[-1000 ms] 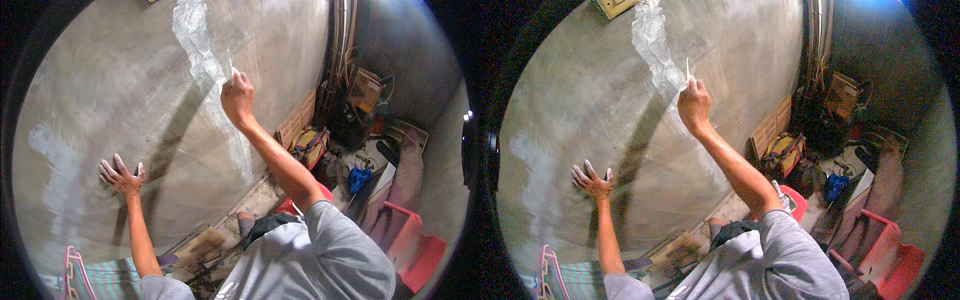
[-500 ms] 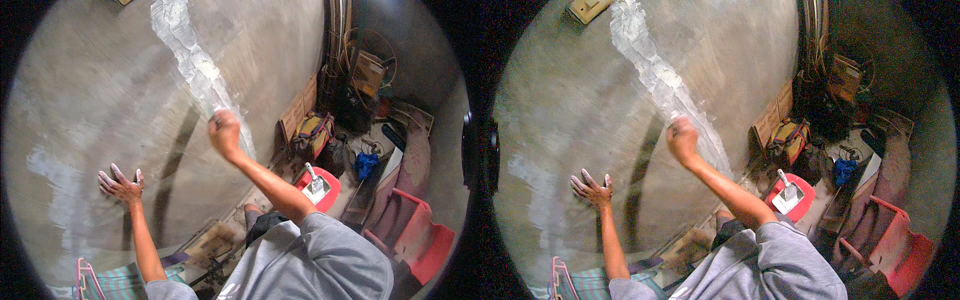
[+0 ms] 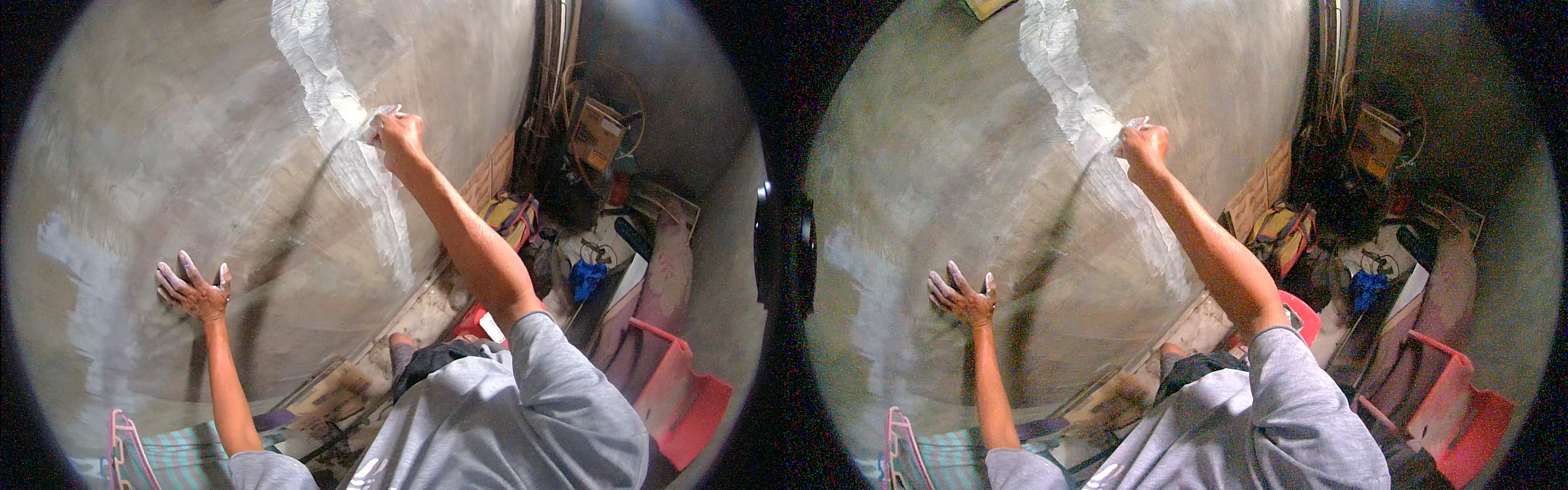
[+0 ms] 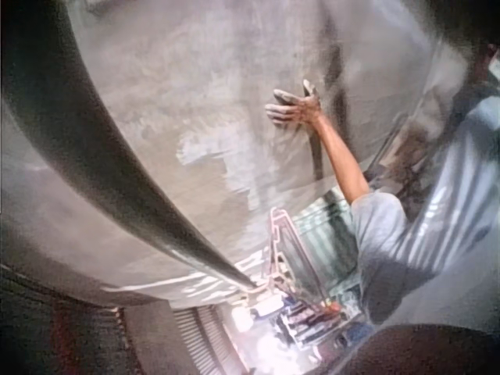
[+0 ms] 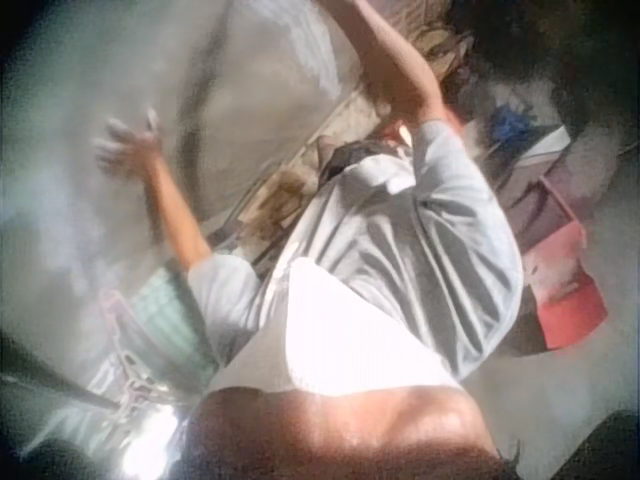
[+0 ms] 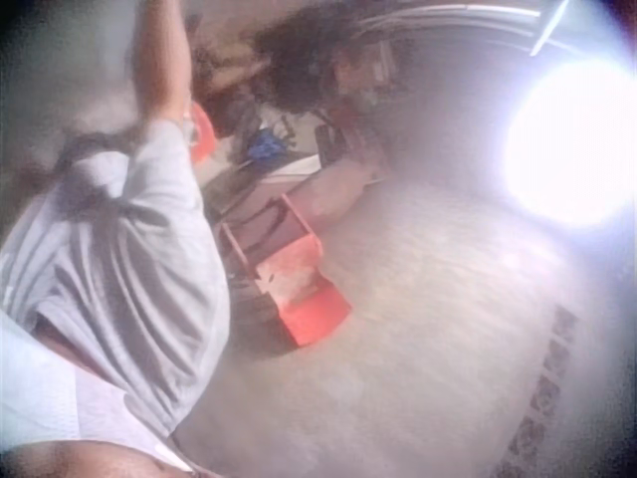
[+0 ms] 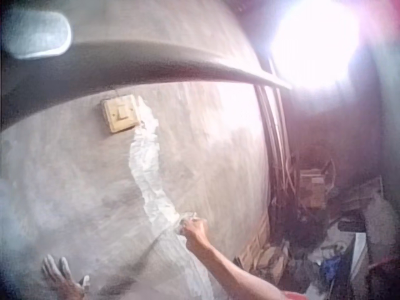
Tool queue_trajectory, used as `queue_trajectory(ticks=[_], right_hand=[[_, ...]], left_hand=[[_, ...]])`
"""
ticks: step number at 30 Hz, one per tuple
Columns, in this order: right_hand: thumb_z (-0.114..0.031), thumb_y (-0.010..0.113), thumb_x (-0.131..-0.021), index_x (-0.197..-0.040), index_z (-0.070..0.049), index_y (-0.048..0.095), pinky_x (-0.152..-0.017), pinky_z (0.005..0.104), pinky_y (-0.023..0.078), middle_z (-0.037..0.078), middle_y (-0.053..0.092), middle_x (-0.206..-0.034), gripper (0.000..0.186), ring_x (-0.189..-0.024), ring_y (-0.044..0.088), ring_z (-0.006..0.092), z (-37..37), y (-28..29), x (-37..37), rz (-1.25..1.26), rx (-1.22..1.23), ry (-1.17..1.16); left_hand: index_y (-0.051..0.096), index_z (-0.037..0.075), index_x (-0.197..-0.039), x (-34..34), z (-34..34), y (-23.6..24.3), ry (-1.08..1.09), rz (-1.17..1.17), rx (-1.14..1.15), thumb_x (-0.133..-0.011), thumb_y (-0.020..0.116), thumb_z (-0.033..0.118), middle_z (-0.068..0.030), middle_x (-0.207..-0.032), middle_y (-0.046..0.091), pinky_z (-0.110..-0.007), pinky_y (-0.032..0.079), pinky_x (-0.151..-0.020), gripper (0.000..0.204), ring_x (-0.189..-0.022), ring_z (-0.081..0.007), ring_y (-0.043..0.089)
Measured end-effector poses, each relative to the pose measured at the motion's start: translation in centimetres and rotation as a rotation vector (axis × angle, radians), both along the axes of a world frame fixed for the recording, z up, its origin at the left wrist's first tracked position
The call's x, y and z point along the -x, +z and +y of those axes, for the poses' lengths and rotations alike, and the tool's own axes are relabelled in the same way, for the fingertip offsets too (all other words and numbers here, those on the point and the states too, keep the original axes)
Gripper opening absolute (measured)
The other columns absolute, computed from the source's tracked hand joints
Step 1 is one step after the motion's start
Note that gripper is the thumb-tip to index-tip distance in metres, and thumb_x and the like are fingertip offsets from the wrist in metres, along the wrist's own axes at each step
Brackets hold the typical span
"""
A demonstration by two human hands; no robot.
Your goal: The person applies white plaster to a long crack in a concrete wall using a metal putty knife, smoothing the material along the length of the fissure.
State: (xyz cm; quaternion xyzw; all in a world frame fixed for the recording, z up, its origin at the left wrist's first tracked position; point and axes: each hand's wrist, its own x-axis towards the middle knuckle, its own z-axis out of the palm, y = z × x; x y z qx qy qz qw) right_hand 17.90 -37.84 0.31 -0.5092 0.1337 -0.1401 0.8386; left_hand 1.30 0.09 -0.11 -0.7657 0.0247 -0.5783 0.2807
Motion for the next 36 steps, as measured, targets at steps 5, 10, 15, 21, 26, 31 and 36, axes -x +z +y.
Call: queue_trajectory(ticks=[5,10,15,21,26,31,36], right_hand=[[0.0,0.06,-0.071,-0.057,0.002,0.05,-0.048,0.0339,0.049,0.008,0.055,-0.06,0.018,-0.055,0.057,0.0158,0.4,3.4,-0.4,-0.034,0.015,-0.029],[0.0,0.061,-0.077,-0.06,0.003,0.055,-0.055,0.0314,0.053,0.01,0.058,-0.066,0.018,-0.057,0.057,0.0157,1.1,7.8,-0.3,-0.053,0.04,-0.037],[-0.005,0.061,-0.078,-0.066,0.003,0.058,-0.05,0.0318,0.046,0.009,0.059,-0.065,0.015,-0.057,0.056,0.0135,0.1,9.9,1.4,-0.335,0.237,-0.096],[-0.002,0.057,-0.071,-0.077,0.002,0.055,-0.051,0.0355,0.042,0.019,0.051,-0.063,0.007,-0.05,0.051,0.0256,-1.8,-1.0,3.6,-0.485,0.741,-0.559],[-0.002,0.056,-0.078,-0.084,0.001,0.057,-0.057,0.04,0.045,0.019,0.054,-0.078,0.007,-0.063,0.056,0.0346,1.6,-10.2,4.5,-0.439,0.765,-0.623],[-0.004,0.054,-0.083,-0.099,-0.001,0.058,-0.06,0.043,0.048,0.016,0.054,-0.085,0.017,-0.073,0.056,0.0345,5.2,-11.6,1.9,-0.327,0.983,-0.571],[-0.012,0.06,-0.082,-0.104,-0.003,0.058,-0.057,0.0409,0.048,0.015,0.053,-0.086,0.024,-0.075,0.058,0.0311,11.8,-12.6,6.3,-0.414,1.065,-0.407]], left_hand=[[0.039,0.013,-0.139,-0.3,0.1,-0.2,-0.024,0.004,0.011,-0.08,0.046,0.066,-0.0238,-0.144,0.026,-0.06,0.021,-0.103,0.079,-0.132,-0.0435,0.026],[0.038,0.013,-0.14,-0.3,0.4,-0.3,-0.015,0.025,0.018,-0.08,0.047,0.066,-0.025,-0.144,0.026,-0.061,0.021,-0.103,0.079,-0.131,-0.0438,0.026],[0.037,0.014,-0.14,-0.3,0.3,-0.3,-0.028,0.023,0.016,-0.081,0.047,0.065,-0.0252,-0.143,0.026,-0.062,0.021,-0.102,0.079,-0.131,-0.044,0.027],[0.038,0.012,-0.14,-0.4,0.2,-0.1,-0.015,-0.009,-0.023,-0.08,0.047,0.063,-0.0239,-0.143,0.027,-0.06,0.021,-0.103,0.079,-0.131,-0.0427,0.028],[0.039,0.012,-0.139,-0.2,-0.1,0.1,-0.003,-0.003,-0.053,-0.08,0.046,0.065,-0.0237,-0.143,0.027,-0.06,0.022,-0.103,0.08,-0.131,-0.0424,0.028],[0.039,0.012,-0.139,-0.5,0.1,0.0,0.018,-0.017,-0.066,-0.081,0.043,0.067,-0.0238,-0.143,0.027,-0.059,0.024,-0.102,0.08,-0.131,-0.0425,0.028],[0.039,0.012,-0.139,-0.7,0.0,-0.2,0.015,-0.043,-0.09,-0.082,0.041,0.066,-0.0239,-0.144,0.027,-0.058,0.026,-0.102,0.079,-0.131,-0.0425,0.028]])
